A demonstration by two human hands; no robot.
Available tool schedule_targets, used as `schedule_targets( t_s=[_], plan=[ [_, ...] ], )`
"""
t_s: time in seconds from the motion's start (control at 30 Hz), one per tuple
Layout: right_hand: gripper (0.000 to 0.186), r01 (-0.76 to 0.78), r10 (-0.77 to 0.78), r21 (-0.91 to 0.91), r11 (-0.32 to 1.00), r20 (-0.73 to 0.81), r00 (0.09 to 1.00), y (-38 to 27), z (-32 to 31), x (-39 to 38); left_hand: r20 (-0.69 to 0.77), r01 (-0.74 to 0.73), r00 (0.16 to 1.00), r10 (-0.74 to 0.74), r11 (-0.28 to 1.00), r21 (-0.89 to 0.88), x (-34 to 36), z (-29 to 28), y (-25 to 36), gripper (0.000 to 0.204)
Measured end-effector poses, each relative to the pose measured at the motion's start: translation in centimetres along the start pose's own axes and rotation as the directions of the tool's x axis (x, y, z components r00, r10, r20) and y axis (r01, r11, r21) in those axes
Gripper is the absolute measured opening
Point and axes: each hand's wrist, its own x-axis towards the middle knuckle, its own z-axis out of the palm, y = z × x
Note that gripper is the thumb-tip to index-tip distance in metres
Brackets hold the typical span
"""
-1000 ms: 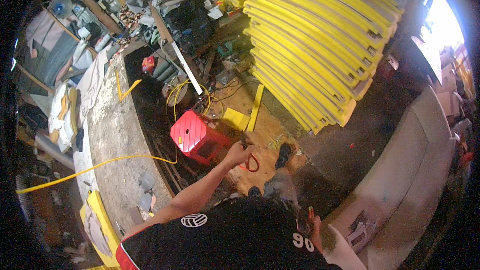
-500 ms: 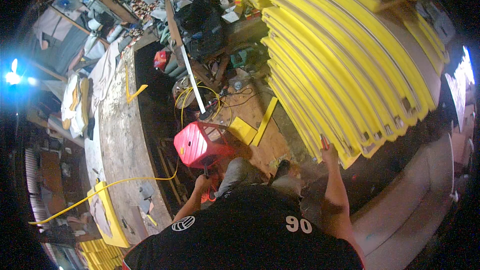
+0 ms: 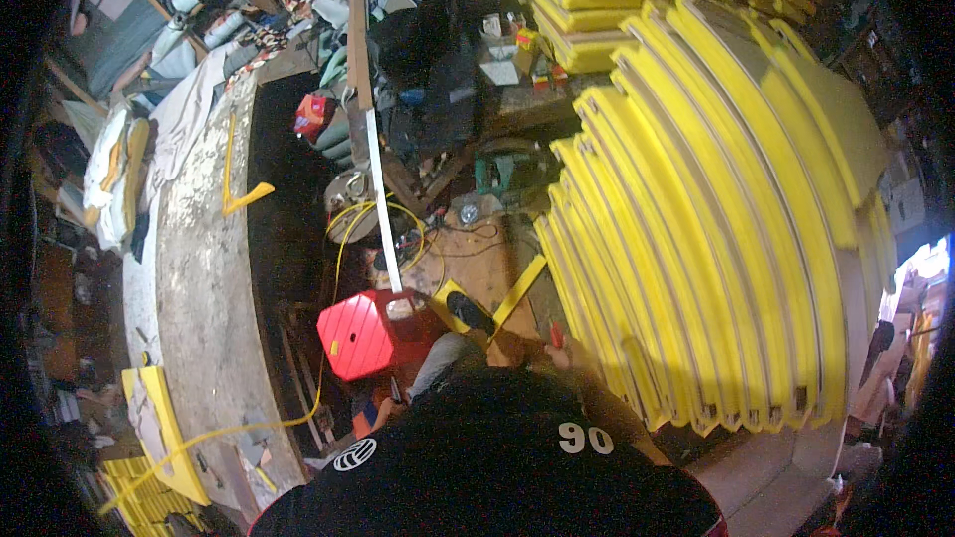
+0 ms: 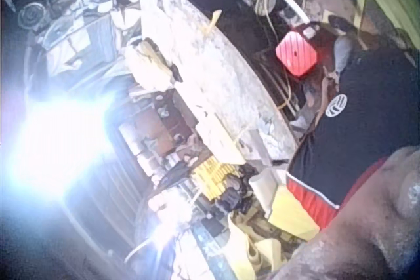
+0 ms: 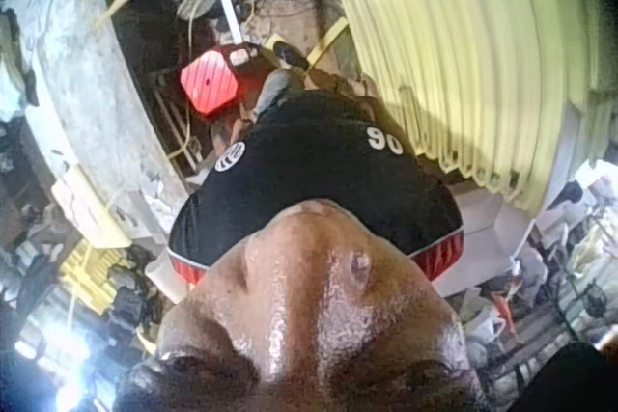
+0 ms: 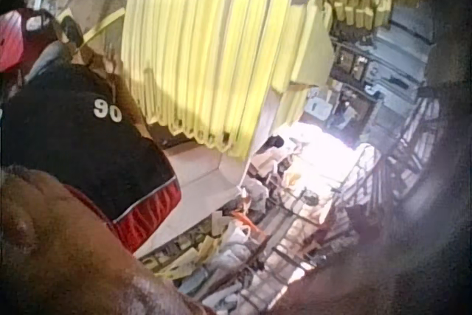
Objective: The person uses red-handled shears to cut a small piece of yellow foam and then trims a gray fabric piece on a workbench. They also handle a wooden block and a metal caliper, placing items on the bench and moving around the cluttered workshop.
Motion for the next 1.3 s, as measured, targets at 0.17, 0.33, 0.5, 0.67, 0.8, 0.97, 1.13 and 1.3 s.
schedule_targets(
  t_s=[0.17,0.33,0.5,0.67,0.8,0.97,1.13,1.3],
  plan=[
    [0.03,0.017,-0.022,-0.106,0.994,-0.042,0.999,-9.4,-1.6,9.0,-0.165,0.087,0.982,-0.091,0.996,-0.028,7.4,-9.0,7.9,0.024],
    [0.027,0.043,-0.071,-0.079,0.996,-0.395,0.916,-22.6,-6.3,20.1,-0.229,-0.013,0.969,-0.097,0.899,-0.437,11.9,-16.8,17.4,0.027],
    [0.034,0.201,-0.138,0.078,0.976,-0.49,0.861,-33.4,-11.1,30.0,-0.323,-0.02,0.935,-0.147,0.887,-0.461,13.1,-18.7,22.0,0.024],
    [0.019,0.335,-0.157,0.529,0.78,-0.353,0.922,-46.3,-16.4,38.3,-0.319,0.108,0.925,-0.209,0.946,-0.305,11.5,-13.7,16.4,0.021],
    [0.024,0.399,-0.221,0.579,0.711,-0.354,0.908,-53.6,-19.8,48.0,-0.293,0.273,0.908,-0.301,0.953,-0.131,8.9,-9.6,16.3,0.021],
    [0.03,0.464,-0.273,0.508,0.725,-0.406,0.872,-62.0,-21.6,58.0,-0.285,0.324,0.887,-0.363,0.93,-0.176,8.8,-10.4,22.2,0.022],
    [0.037,0.633,-0.769,-0.437,0.639,-0.382,0.512,-66.3,-24.1,65.6,-0.324,0.246,0.885,-0.334,0.927,-0.283,10.7,-14.4,31.2,0.029],
    [0.044,0.283,-0.712,-0.76,0.585,-0.314,0.628,-68.3,-25.0,67.6,-0.313,0.284,0.852,-0.419,0.873,-0.397,11.3,-18.3,42.9,0.034]
  ],
)
